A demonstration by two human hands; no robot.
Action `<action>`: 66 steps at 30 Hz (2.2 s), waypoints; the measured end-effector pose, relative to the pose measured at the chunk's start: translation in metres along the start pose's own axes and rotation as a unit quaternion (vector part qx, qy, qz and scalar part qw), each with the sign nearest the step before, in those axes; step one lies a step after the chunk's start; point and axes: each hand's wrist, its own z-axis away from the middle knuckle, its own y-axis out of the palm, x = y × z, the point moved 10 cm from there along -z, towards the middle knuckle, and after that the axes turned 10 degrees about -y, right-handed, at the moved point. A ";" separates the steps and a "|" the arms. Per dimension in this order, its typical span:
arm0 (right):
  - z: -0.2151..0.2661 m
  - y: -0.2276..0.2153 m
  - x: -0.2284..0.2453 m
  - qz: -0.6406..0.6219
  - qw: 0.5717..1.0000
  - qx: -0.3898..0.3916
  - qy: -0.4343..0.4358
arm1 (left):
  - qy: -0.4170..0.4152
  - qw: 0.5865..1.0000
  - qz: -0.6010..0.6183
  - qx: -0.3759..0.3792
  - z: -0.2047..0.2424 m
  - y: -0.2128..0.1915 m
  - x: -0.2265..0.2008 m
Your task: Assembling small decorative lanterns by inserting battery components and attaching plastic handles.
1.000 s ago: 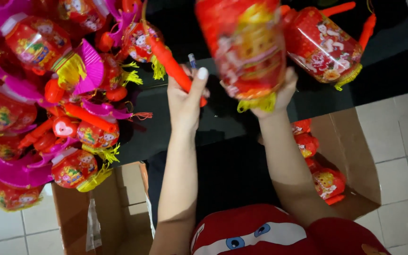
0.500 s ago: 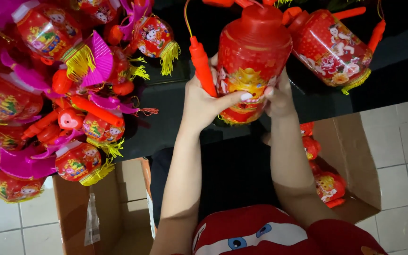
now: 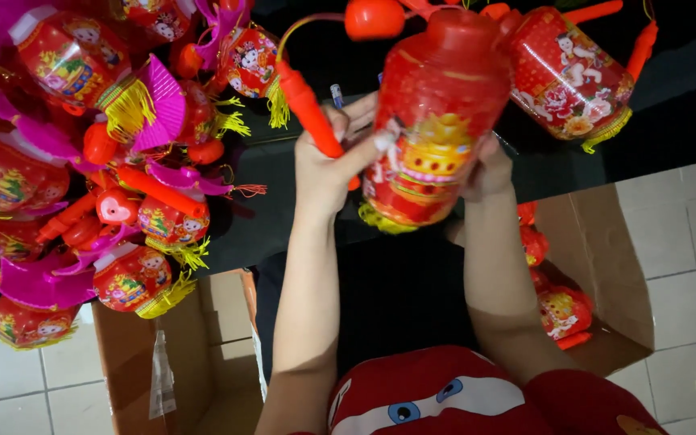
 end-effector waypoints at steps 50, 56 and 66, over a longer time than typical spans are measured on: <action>-0.025 0.077 0.028 0.264 0.962 -0.065 -0.013 | 0.026 0.941 -0.332 0.054 0.002 0.003 -0.008; 0.014 0.029 -0.020 0.051 0.870 -0.373 0.319 | -0.220 0.954 -0.168 -0.111 -0.006 -0.034 0.047; 0.013 0.033 -0.010 -0.001 0.866 -0.392 0.309 | -0.341 0.938 -0.053 0.023 0.002 0.004 0.055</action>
